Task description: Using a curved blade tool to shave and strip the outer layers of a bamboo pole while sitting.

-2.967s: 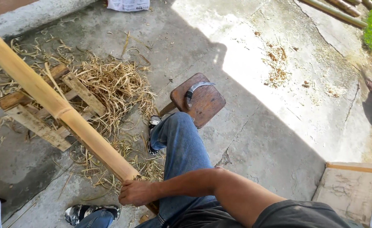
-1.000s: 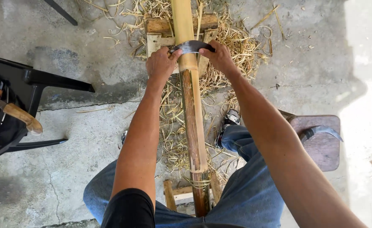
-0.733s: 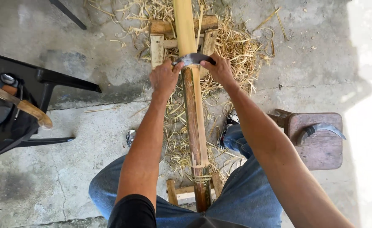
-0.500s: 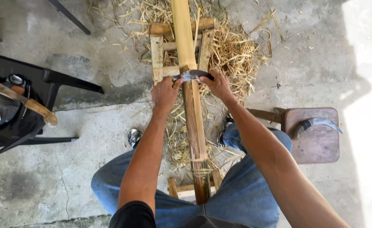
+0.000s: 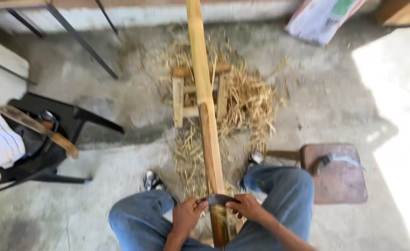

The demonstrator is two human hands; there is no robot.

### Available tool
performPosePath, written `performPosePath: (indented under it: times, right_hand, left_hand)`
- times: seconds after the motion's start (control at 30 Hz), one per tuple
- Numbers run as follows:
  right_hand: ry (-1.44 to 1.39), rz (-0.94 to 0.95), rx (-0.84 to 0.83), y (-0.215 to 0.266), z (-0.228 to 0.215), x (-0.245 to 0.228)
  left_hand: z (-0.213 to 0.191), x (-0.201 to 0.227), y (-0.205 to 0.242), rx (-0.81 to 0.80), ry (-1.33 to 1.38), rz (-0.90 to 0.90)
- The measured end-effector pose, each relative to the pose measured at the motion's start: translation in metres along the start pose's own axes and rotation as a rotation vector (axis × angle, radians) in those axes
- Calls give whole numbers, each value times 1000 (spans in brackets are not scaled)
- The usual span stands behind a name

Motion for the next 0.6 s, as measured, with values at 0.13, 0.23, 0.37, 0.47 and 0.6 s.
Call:
performPosePath:
  times: [0.13,0.23,0.37,0.47,0.6]
  right_hand:
    - [138,-115,217,-45,-47,-29]
    - [326,-225,379,-80,-93,-68]
    - [283,-330,494,-131,-154,-109]
    - [247,-308,551,-165,-205,-146]
    - [200,-226,549,-219,-263,-174]
  left_hand:
    - [-17,14,-38,149,45,92]
    - [-27,27,-90,64,-11,-20]
    - [-57,66,-178,156,-60,162]
    - [-70,88,-254,177,-183,217]
    - [-102,123,-335,283,-197,259]
Point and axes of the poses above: each hand's wrist, its own y-axis away from the middle knuckle, its own z-axis out of the palm, x = y × z, the point moved 10 cm from there along -y, towards the middle knuckle, and after that the axes turned 13 degrees about y, right-handed, at the moved point
